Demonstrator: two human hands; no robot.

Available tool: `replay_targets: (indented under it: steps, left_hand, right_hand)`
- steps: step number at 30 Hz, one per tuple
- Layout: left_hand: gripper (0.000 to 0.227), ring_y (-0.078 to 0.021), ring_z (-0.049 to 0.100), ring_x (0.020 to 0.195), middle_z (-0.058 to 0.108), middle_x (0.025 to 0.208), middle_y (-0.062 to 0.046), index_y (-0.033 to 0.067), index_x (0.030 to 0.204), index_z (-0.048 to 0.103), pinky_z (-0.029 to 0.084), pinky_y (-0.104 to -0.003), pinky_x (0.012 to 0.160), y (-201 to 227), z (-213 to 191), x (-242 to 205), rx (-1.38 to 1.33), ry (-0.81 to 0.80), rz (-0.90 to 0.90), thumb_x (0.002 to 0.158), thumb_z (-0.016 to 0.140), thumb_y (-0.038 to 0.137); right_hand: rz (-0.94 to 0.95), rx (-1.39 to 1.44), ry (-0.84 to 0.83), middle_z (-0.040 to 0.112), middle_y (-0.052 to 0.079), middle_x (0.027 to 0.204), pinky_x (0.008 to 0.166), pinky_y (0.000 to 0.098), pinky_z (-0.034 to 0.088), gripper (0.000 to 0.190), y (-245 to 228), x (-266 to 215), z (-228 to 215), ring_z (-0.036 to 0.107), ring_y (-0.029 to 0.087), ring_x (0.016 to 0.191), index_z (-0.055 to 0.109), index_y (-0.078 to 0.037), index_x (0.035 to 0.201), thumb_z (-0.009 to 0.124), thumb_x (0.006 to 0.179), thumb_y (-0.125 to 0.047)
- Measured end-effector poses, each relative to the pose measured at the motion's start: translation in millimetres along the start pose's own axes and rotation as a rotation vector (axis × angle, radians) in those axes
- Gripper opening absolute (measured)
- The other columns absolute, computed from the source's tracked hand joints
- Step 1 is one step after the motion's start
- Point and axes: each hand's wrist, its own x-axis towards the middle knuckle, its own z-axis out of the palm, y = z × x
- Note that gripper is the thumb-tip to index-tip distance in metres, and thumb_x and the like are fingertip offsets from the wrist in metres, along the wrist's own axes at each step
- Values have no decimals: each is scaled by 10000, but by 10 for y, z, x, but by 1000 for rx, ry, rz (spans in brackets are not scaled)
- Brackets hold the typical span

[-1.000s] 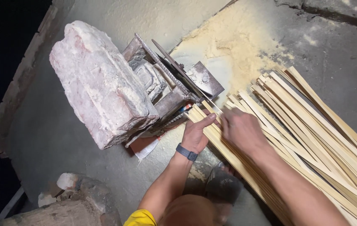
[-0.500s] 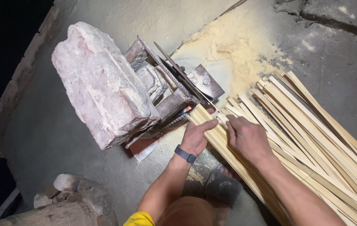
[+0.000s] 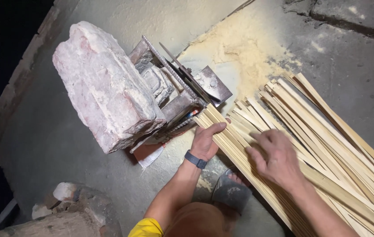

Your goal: Feeding bamboo strips into a machine to split them into thinner pieces.

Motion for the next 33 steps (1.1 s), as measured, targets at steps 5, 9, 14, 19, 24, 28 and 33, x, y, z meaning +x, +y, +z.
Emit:
replay_targets:
  steps: [5, 9, 14, 19, 24, 28, 33]
  left_hand:
    - [439, -291, 687, 1128, 691, 1204, -218, -81, 1288, 565, 574, -415, 1012, 70, 75, -48, 41, -57, 18, 873, 700, -32]
    - [469, -275, 685, 1137, 696, 1209, -203, -71, 1332, 541, 569, -398, 1020, 59, 32, -74, 96, -54, 53, 890, 690, -18]
    - [445, -263, 700, 1080, 700, 1168, -161, -47, 1305, 538, 594, -405, 957, 141, 150, -137, 12, -94, 55, 883, 672, -11]
    - [330, -251, 709, 911, 706, 1090, -180, -55, 1234, 581, 621, -386, 819, 63, 61, -117, 128, -40, 83, 929, 694, 3]
    - [255, -250, 724, 885, 723, 1058, -181, -53, 1158, 628, 631, -374, 802, 116, 123, -112, 149, -7, 53, 928, 705, 26]
    - [233, -247, 689, 936, 696, 1060, -159, -32, 1148, 636, 607, -358, 829, 35, -12, -19, 143, -37, 100, 936, 724, 8]
    - [247, -227, 672, 1020, 694, 1076, -127, -17, 1153, 637, 591, -331, 893, 57, 93, 14, 140, 3, 81, 918, 710, 4]
  right_hand:
    - [18, 378, 37, 787, 124, 965, 753, 370, 633, 190, 215, -128, 288, 739, 176, 817, 782, -87, 996, 641, 965, -211]
    - [308, 461, -112, 798, 109, 854, 523, 329, 585, 202, 194, -85, 204, 715, 181, 609, 792, -82, 1031, 698, 892, -195]
    - [500, 458, -236, 801, 79, 824, 380, 328, 525, 217, 104, -11, 100, 681, 169, 490, 803, -88, 976, 795, 863, -273]
    - [34, 57, 54, 756, 111, 791, 372, 262, 555, 214, 205, -36, 337, 641, 141, 480, 773, -63, 1127, 692, 965, -177]
    - [32, -29, -5, 685, 128, 774, 473, 356, 603, 359, -217, 270, 114, 666, 236, 542, 718, -63, 1264, 695, 914, -137]
    - [29, 53, 51, 693, 136, 831, 551, 374, 620, 350, -359, 513, 213, 684, 261, 592, 706, -41, 1250, 684, 902, -77]
    - [26, 61, 2, 709, 146, 874, 537, 335, 626, 395, -273, 551, 293, 679, 235, 589, 707, -47, 1282, 674, 888, -55]
